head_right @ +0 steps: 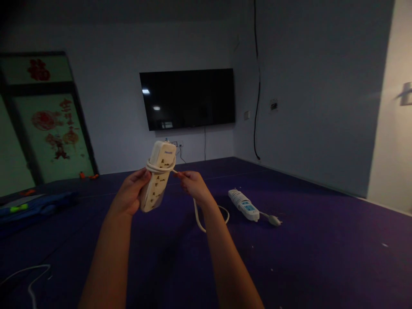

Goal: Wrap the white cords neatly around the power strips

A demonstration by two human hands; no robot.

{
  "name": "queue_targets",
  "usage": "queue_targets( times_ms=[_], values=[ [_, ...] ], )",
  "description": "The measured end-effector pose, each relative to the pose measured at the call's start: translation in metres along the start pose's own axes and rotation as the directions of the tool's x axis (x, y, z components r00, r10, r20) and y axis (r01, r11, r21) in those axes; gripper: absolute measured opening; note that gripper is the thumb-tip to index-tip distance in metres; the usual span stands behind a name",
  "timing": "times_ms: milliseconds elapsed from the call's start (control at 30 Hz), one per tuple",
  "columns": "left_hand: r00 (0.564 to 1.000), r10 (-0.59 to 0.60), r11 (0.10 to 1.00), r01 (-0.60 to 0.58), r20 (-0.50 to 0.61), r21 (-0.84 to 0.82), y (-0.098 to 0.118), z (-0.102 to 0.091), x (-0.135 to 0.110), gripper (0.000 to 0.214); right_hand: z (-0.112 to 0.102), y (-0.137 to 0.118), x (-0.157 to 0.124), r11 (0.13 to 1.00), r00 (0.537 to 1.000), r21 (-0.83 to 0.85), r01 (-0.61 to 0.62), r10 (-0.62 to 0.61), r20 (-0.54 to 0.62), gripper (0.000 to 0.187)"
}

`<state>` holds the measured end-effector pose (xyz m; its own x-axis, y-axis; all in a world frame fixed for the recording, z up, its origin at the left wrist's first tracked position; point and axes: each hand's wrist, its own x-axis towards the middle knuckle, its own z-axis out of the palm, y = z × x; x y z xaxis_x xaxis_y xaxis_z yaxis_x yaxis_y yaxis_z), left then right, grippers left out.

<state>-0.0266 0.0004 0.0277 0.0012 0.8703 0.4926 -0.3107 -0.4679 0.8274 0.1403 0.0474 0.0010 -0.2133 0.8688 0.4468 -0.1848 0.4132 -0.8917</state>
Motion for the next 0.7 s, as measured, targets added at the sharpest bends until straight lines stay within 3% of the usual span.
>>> queue_targets(
  times_ms=[167,367,567,700],
  values=[
    [0.992,-0.008,0.996,-0.003,-0.123,-0.09,-0.01,-0.002,0.009,0.04,0.013,-0.006,0.0,0.946,0.975,-0.29,0.147,-0.188,-0.119,0.049],
    [0.995,-0.002,0.995,-0.008,-0.1,-0.099,-0.012,-0.004,0.01,0.042,0.023,-0.021,-0.013,0.79,0.928,-0.59,0.164,-0.326,-0.179,0.049],
    [0.987,0.162,0.987,-0.162,0.006,-0.003,-0.011,0.005,0.006,0.054,0.034,-0.034,-0.024,0.703,0.908,-0.704,0.099,-0.354,-0.225,0.055],
    [0.933,0.352,0.923,-0.359,0.074,0.138,-0.021,0.011,0.008,0.058,0.035,-0.035,-0.025,0.713,0.902,-0.692,0.113,-0.366,-0.23,0.055]
  ],
)
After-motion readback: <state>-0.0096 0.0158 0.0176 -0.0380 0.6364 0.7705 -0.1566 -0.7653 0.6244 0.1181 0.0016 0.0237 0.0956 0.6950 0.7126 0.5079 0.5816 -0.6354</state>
